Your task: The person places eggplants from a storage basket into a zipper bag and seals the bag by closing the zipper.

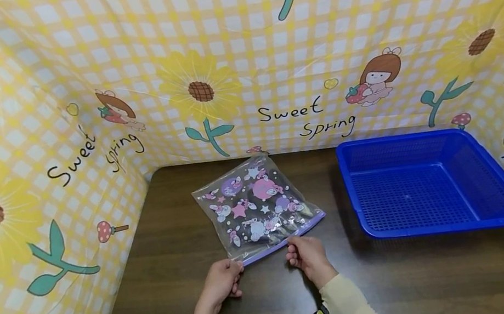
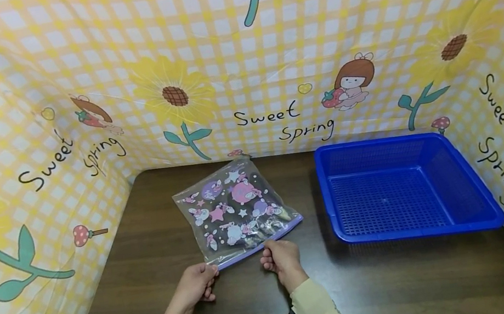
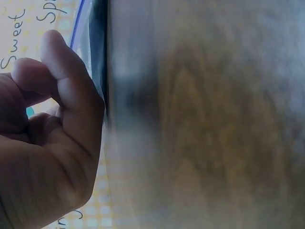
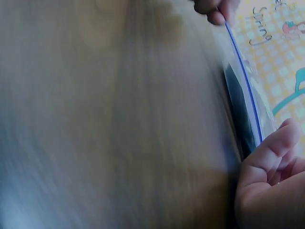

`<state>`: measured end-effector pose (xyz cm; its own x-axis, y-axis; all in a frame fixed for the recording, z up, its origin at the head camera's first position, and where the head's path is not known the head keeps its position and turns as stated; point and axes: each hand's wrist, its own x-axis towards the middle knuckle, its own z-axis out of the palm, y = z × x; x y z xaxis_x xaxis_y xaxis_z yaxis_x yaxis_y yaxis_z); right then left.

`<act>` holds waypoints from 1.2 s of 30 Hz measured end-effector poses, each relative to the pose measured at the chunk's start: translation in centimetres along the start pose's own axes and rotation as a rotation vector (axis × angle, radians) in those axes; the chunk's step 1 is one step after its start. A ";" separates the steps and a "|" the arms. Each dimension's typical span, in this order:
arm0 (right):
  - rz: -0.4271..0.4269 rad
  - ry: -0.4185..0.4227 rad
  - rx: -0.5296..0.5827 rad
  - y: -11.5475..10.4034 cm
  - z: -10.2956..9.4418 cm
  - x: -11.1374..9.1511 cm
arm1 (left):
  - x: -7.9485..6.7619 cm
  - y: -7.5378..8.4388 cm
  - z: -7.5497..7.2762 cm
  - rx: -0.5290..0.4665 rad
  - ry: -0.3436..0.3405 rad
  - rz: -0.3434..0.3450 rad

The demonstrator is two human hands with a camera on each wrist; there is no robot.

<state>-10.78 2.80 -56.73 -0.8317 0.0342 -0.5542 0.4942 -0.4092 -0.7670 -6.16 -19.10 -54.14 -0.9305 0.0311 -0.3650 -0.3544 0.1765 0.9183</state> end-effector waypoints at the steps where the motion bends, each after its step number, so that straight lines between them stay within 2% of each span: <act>1: -0.001 0.008 -0.002 -0.2 -0.3 0.2 | 0.0 0.0 0.0 0.000 0.002 0.000; 9: -0.025 0.047 0.019 -1.7 -2.5 1.2 | 0.4 -0.5 -0.7 0.014 0.014 -0.007; 18: -0.043 0.127 0.041 -3.7 -5.0 1.5 | 0.8 -0.5 -1.8 0.017 0.024 -0.014; 22: -0.032 0.116 0.012 -3.7 -5.4 1.2 | 1.1 -0.4 -2.2 0.021 0.040 -0.026; 27: -0.034 0.094 -0.082 -3.2 -6.3 0.6 | 1.8 -0.3 -2.1 0.017 0.103 -0.040; 31: -0.013 0.031 -0.232 -2.8 -7.5 -0.6 | 2.4 -0.2 -2.1 0.018 0.164 -0.041; 36: 0.034 -0.174 -0.453 -2.2 -8.8 -2.0 | 2.5 -0.2 -2.8 0.085 0.208 -0.068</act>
<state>-7.95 11.63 -56.76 -0.8240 -0.1408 -0.5488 0.5503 0.0317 -0.8344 -8.63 -21.78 -54.77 -0.9070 -0.1854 -0.3781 -0.4159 0.2540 0.8732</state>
